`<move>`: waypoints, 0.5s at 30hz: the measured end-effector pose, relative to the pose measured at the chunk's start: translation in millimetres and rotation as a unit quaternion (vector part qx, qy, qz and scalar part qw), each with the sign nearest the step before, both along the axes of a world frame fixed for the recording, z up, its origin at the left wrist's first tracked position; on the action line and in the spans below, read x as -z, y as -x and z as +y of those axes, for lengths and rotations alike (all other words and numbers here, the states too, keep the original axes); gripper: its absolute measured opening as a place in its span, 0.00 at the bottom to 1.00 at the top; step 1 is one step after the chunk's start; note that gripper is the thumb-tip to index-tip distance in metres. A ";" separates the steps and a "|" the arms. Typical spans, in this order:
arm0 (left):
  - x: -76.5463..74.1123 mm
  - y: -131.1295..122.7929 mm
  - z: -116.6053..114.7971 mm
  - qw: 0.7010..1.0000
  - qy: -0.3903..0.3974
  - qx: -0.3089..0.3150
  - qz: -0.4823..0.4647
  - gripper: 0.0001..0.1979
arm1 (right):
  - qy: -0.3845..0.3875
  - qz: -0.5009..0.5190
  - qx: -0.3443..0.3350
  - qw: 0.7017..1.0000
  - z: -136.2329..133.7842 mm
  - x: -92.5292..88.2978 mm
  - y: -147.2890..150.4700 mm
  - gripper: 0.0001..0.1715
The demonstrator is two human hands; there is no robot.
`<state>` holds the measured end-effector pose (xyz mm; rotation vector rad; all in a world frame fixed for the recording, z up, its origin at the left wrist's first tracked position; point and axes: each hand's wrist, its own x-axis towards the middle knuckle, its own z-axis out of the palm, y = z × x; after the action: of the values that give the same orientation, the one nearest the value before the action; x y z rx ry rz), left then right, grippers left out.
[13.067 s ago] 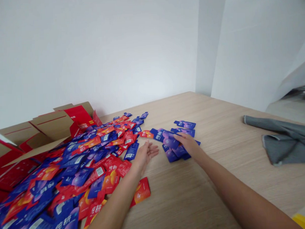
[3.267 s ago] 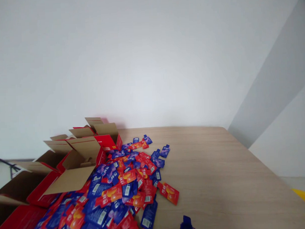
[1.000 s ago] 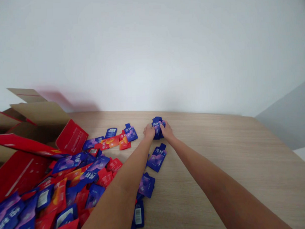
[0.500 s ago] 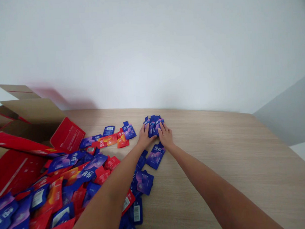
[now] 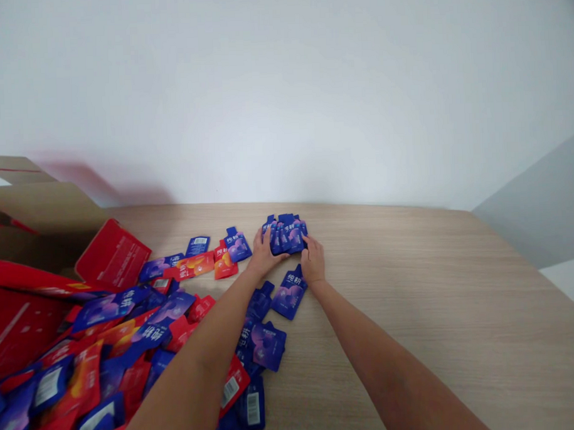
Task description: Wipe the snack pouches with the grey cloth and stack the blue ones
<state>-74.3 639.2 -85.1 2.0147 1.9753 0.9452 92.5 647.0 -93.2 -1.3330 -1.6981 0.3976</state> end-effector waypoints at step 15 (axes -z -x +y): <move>-1.5 5.6 14.2 0.999 0.031 0.012 0.041 0.51 | 0.005 0.007 -0.021 1.000 0.4 -4.5 -0.5 0.26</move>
<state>-79.9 653.4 -83.5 2.0701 1.9920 0.7991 93.0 647.4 -88.7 -1.3014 -1.7158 0.4400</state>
